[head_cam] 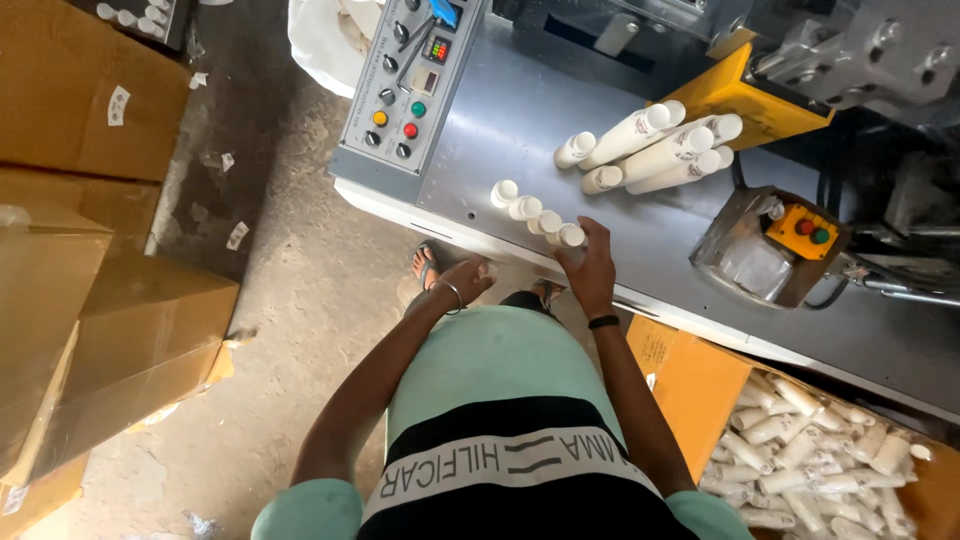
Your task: The person takes white paper tubes from a machine, places them into plastic bags, and arranges them on the machine's work surface. They also handle and pack multiple tubes at a time into larger bags.
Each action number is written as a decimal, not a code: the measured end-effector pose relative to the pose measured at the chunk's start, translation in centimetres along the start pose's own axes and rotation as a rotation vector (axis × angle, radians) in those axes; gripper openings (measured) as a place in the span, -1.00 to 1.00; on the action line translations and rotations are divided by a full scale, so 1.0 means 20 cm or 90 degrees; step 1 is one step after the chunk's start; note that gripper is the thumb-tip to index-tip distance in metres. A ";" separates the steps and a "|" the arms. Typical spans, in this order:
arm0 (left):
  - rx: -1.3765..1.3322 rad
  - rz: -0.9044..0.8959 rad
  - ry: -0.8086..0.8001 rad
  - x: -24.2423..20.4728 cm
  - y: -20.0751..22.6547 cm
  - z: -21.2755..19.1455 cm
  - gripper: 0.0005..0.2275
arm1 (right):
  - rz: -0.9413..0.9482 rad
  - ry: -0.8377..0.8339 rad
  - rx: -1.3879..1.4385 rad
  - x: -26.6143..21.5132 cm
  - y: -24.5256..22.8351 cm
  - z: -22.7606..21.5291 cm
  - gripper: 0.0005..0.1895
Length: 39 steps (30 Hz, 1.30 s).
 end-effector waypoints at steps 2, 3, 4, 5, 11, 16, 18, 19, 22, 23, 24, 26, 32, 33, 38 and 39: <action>0.001 0.003 0.002 0.00 0.01 0.00 -0.56 | -0.019 0.013 -0.013 -0.01 -0.02 -0.03 -0.44; -0.006 0.007 -0.003 -0.01 0.02 0.00 -0.57 | -0.032 0.022 -0.025 -0.01 -0.04 -0.04 -0.50; -0.012 0.010 -0.007 -0.02 0.03 -0.01 -0.57 | -0.045 0.031 -0.037 -0.01 -0.06 -0.06 -0.55; -0.012 0.010 -0.007 -0.03 0.04 -0.02 -0.57 | -0.045 0.030 -0.037 -0.01 -0.09 -0.08 -0.55; -0.008 0.001 -0.015 -0.05 0.10 -0.04 -0.58 | -0.026 0.156 0.024 0.09 -0.05 -0.16 -0.58; -0.003 0.021 -0.021 -0.05 0.10 -0.03 -0.59 | -0.086 0.223 -0.104 0.34 0.03 -0.11 -0.54; 0.005 0.031 -0.015 -0.04 0.07 0.00 -0.59 | -0.073 0.206 -0.159 0.38 0.08 -0.07 -0.53; 0.010 0.039 -0.008 -0.03 0.05 0.01 -0.59 | -0.063 0.185 -0.216 0.41 0.11 -0.04 -0.52; 0.006 0.000 -0.002 -0.02 -0.03 0.04 -0.57 | 0.002 0.139 -0.203 0.43 0.10 -0.01 -0.49; 0.006 0.000 -0.002 -0.03 -0.03 0.03 -0.57 | 0.002 0.139 -0.202 0.42 0.10 -0.01 -0.49; -0.003 -0.001 -0.001 -0.04 -0.04 0.03 -0.58 | 0.010 0.113 -0.198 0.42 0.10 -0.01 -0.50; -0.012 -0.002 0.003 -0.04 -0.04 0.02 -0.58 | 0.015 0.088 -0.192 0.42 0.17 0.02 -0.51; 0.010 0.000 -0.008 -0.04 -0.02 0.04 -0.58 | -0.047 -0.009 -0.078 0.39 0.35 0.04 -0.46; 0.013 0.008 -0.005 -0.03 -0.02 0.04 -0.58 | -0.016 -0.048 -0.068 0.37 0.34 0.01 -0.46; -0.005 0.009 -0.013 -0.02 -0.02 0.05 -0.59 | 0.087 -0.137 -0.068 0.15 0.36 -0.13 -0.48; 0.003 0.004 -0.013 -0.03 -0.01 0.03 -0.59 | 0.084 -0.140 -0.076 0.11 0.35 -0.14 -0.48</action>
Point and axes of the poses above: each hand's wrist, its own x-axis towards the middle knuckle, its own z-axis out of the palm, y = z × x, the point moved 2 cm from there along x, towards the middle knuckle, and after that the axes turned 10 degrees about y, right-handed, at the moved point
